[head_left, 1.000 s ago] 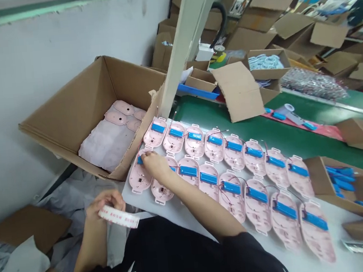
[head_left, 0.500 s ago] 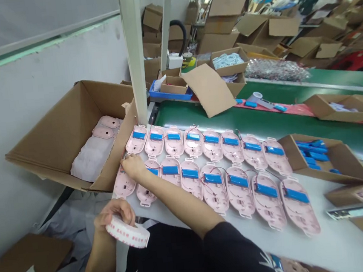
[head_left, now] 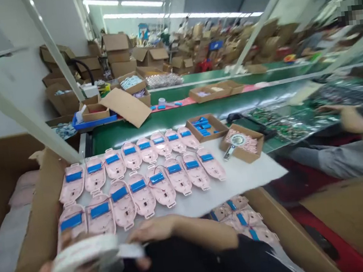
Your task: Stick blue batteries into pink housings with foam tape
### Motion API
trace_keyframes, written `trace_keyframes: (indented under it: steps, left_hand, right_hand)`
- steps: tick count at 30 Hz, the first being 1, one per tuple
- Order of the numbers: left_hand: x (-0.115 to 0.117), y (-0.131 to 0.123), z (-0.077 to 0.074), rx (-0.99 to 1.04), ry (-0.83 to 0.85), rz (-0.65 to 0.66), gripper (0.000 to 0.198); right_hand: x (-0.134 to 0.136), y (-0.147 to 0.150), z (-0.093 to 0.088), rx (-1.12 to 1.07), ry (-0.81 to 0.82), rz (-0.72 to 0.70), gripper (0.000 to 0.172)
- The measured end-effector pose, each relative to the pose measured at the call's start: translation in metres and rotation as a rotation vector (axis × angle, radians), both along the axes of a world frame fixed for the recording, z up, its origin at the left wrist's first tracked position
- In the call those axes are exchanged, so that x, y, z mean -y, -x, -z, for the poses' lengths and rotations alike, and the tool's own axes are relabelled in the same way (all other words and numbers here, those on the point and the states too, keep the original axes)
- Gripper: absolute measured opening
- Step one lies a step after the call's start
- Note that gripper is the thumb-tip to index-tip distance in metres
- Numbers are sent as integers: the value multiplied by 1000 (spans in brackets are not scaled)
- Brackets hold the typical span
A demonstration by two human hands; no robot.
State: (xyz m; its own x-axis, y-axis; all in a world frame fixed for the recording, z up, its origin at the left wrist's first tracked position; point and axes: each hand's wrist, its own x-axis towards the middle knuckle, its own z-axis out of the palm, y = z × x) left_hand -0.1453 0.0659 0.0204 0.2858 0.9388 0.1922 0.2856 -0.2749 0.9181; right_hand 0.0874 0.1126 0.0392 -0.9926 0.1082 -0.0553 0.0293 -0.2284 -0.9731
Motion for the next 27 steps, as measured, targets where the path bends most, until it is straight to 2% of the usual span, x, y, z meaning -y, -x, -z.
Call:
trace_keyframes:
  steps: [1,3,5,7,10,14,16,19,21,24,27]
  left_hand:
    - [2,-14,-8,117,20,-13,71]
    - [-1,-47,-25,520,76,78,68]
    - [-11,-83,-39,865,148,278,55]
    - [-24,-112,-44,960,164,485,53]
    - [-37,-134,-41,856,92,617,59]
    - [-37,-138,-39,521,15,543,55]
    - [-36,-140,-43,339,-88,533,55]
    - [-36,-148,-51,117,-276,588,52]
    - [-34,-155,-52,5,-352,626,46]
    - [-18,-163,-40,-144,-316,612,34]
    - [13,-166,-16,-218,-189,523,31]
  right_hand:
    - [10,-31,0,-18,142,119,53]
    - [25,-83,-3,-30,237,370,59]
    - [36,-119,-11,-17,188,537,56]
    - [47,-141,-20,-6,106,610,52]
    - [57,-160,-28,-25,79,739,50]
    - [66,-177,-26,-53,75,799,51]
    - [70,-181,-23,-33,-50,826,49]
    - [75,-184,-18,33,-277,939,45]
    - [78,-188,-13,94,-360,966,44]
    - [80,-196,-2,220,-383,909,35]
    - [80,-201,8,289,-356,809,18]
